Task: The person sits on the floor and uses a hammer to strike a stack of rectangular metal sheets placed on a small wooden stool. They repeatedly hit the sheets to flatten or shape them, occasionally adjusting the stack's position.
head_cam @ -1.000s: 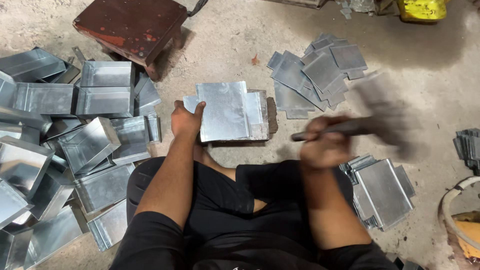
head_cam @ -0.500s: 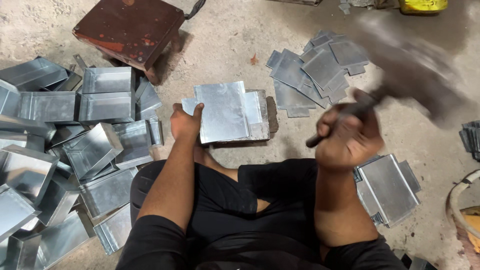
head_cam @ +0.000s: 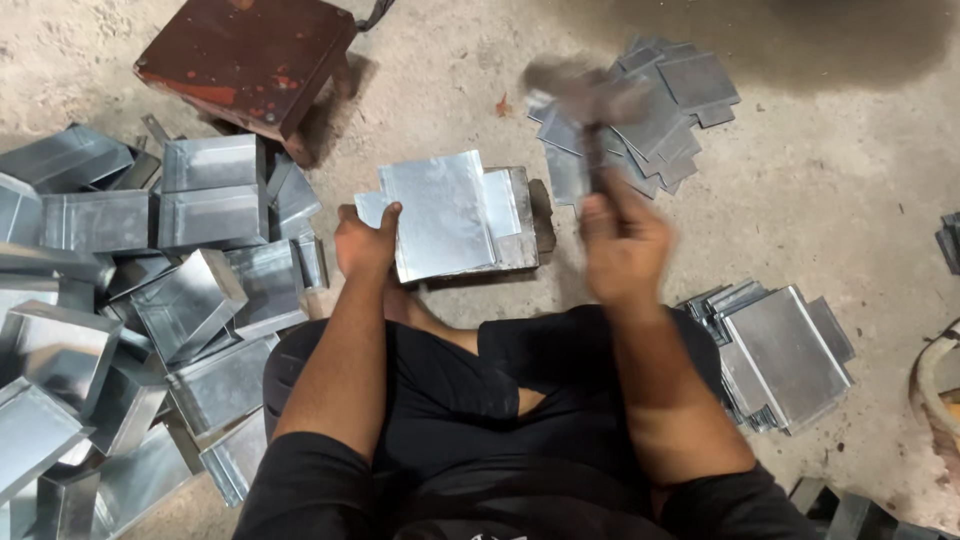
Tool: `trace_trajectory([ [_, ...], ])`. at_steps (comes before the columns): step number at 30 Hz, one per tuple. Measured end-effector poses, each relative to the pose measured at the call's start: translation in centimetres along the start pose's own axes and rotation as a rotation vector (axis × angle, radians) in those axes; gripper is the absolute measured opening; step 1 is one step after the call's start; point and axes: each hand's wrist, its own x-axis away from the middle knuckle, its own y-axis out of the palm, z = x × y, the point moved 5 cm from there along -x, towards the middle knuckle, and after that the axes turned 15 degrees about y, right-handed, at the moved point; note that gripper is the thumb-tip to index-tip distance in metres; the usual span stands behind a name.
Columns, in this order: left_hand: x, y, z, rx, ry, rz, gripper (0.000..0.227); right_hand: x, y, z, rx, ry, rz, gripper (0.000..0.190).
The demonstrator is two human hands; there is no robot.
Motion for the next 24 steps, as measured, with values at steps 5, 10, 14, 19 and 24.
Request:
trace_trajectory([
  [5, -0.5, 0.1, 0.4, 0.029, 0.041, 0.006, 0.078, 2.2, -1.8, -1.3, -0.216, -0.410, 0.086, 0.031],
  [10, -0.3, 0.2, 0.2, 0.044, 0.051, 0.022, 0.076, 2.4, 3.2, 11.5, 0.441, 0.091, -0.037, 0.034],
  [14, -0.4, 0.0, 0.1, -0.011, 0.041, 0.004, 0.078, 1.7, 3.1, 11.9, 0.487, 0.393, -0.022, 0.044],
  [19, -0.3, 0.1, -0.4, 0.052, 0.043, 0.052, 0.076, 0.7, -0.8, -0.3, -0.042, -0.091, -0.011, 0.044],
  [24, -0.9, 0.0, -0.3, 0.019, 0.046, 0.043, 0.074, 3.1, -3.3, -1.0, -0.269, -0.518, 0.088, 0.041],
])
